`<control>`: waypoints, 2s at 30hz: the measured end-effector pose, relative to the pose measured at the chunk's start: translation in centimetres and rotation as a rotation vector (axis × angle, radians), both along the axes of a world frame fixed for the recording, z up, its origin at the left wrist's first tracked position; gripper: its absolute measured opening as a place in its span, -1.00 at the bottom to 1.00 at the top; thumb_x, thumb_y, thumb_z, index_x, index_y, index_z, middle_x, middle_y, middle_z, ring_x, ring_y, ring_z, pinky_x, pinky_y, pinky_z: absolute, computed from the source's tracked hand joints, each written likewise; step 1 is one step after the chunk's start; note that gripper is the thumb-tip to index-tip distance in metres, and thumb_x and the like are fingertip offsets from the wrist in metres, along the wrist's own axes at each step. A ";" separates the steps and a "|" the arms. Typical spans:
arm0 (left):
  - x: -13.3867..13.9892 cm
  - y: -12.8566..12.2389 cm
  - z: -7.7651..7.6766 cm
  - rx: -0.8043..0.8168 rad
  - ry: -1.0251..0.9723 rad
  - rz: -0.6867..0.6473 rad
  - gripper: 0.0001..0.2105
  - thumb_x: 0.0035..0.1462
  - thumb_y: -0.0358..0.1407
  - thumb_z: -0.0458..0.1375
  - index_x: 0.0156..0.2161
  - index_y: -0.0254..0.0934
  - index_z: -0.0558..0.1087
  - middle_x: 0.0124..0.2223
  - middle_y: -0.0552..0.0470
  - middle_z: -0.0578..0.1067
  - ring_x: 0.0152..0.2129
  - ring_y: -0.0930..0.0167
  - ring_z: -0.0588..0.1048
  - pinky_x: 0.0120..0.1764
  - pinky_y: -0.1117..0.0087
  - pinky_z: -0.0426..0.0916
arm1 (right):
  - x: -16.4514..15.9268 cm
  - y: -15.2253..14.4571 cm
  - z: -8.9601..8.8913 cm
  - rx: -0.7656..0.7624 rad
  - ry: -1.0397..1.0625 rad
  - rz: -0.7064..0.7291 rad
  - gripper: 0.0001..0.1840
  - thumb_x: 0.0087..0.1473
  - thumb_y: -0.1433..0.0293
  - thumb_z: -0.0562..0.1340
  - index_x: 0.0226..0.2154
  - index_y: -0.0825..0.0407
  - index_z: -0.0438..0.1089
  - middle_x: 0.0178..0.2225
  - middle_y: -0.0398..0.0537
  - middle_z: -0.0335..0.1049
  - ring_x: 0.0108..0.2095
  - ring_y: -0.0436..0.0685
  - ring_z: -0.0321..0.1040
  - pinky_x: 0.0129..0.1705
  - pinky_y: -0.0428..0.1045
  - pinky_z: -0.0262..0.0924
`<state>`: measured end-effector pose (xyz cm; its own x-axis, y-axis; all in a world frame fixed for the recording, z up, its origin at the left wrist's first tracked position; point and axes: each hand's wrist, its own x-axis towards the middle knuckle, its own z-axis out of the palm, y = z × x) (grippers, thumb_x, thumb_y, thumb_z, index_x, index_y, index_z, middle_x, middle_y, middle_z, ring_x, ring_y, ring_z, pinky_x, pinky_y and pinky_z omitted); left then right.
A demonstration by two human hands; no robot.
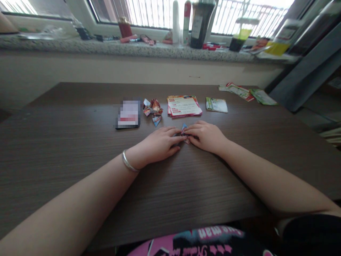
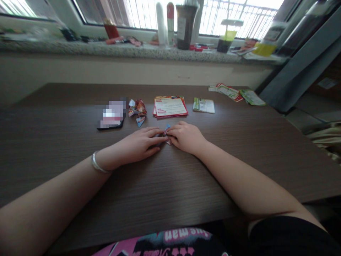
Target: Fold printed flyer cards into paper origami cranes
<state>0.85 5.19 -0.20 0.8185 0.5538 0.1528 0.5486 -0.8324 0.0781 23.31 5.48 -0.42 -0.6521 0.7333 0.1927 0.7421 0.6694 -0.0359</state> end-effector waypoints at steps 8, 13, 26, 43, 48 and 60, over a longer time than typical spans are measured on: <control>0.1 0.3 0.3 -0.021 0.019 0.001 -0.65 0.26 -0.27 0.05 0.13 -0.25 0.40 0.21 -0.11 0.37 0.15 0.29 0.34 0.21 0.23 0.20 | -0.6 -0.2 0.1 0.020 -0.087 -0.005 -0.51 0.28 0.22 0.00 0.09 0.13 0.38 0.12 0.06 0.38 -0.01 0.26 0.29 0.00 0.13 0.22; 0.3 0.1 0.3 0.015 0.047 0.030 -0.66 0.27 -0.27 0.04 0.11 -0.24 0.42 0.14 -0.13 0.41 0.05 0.27 0.41 0.12 0.23 0.29 | -0.9 -0.2 0.2 0.016 -0.095 -0.035 -0.52 0.28 0.24 0.00 0.09 0.14 0.37 0.14 0.06 0.36 0.00 0.28 0.26 0.02 0.13 0.20; 0.3 0.2 0.5 0.027 0.095 0.012 -0.62 0.27 -0.28 0.00 0.14 -0.32 0.40 0.17 -0.12 0.42 0.10 0.27 0.40 0.17 0.25 0.27 | 0.1 2.0 -2.0 -0.007 -0.058 -0.043 -0.46 0.28 0.36 -0.07 0.22 0.23 0.20 0.25 0.07 0.20 0.21 0.29 0.13 0.25 0.17 0.05; 0.7 -0.1 -0.1 0.109 -0.014 0.074 -0.75 0.24 -0.33 0.03 -0.08 -0.33 0.50 -0.04 -0.10 0.55 -0.09 0.27 0.51 0.00 0.22 0.41 | 1.2 3.2 -2.9 -0.118 0.193 -0.014 -0.47 0.16 0.51 0.00 0.16 0.19 0.29 0.22 0.17 0.24 0.25 0.23 0.13 0.28 0.22 0.04; 0.8 0.1 -0.2 0.074 -0.057 0.145 -0.79 0.23 -0.31 0.05 -0.13 -0.32 0.49 -0.13 -0.10 0.55 -0.16 0.28 0.52 -0.09 0.26 0.43 | 0.9 2.7 -2.2 -0.144 0.293 -0.039 -0.59 0.17 0.47 0.03 -0.02 0.09 0.47 0.09 0.07 0.41 0.15 0.20 0.29 0.24 0.21 0.13; 0.7 0.4 -0.9 -0.002 -0.163 0.327 -0.79 0.20 -0.18 0.12 -0.19 -0.31 0.44 -0.15 -0.12 0.49 -0.17 0.24 0.46 -0.07 0.22 0.36 | 0.2 1.7 -2.0 -0.127 0.325 0.037 -0.41 -0.03 0.17 0.34 0.03 0.10 0.38 0.07 0.15 0.39 0.11 0.27 0.28 0.19 0.21 0.13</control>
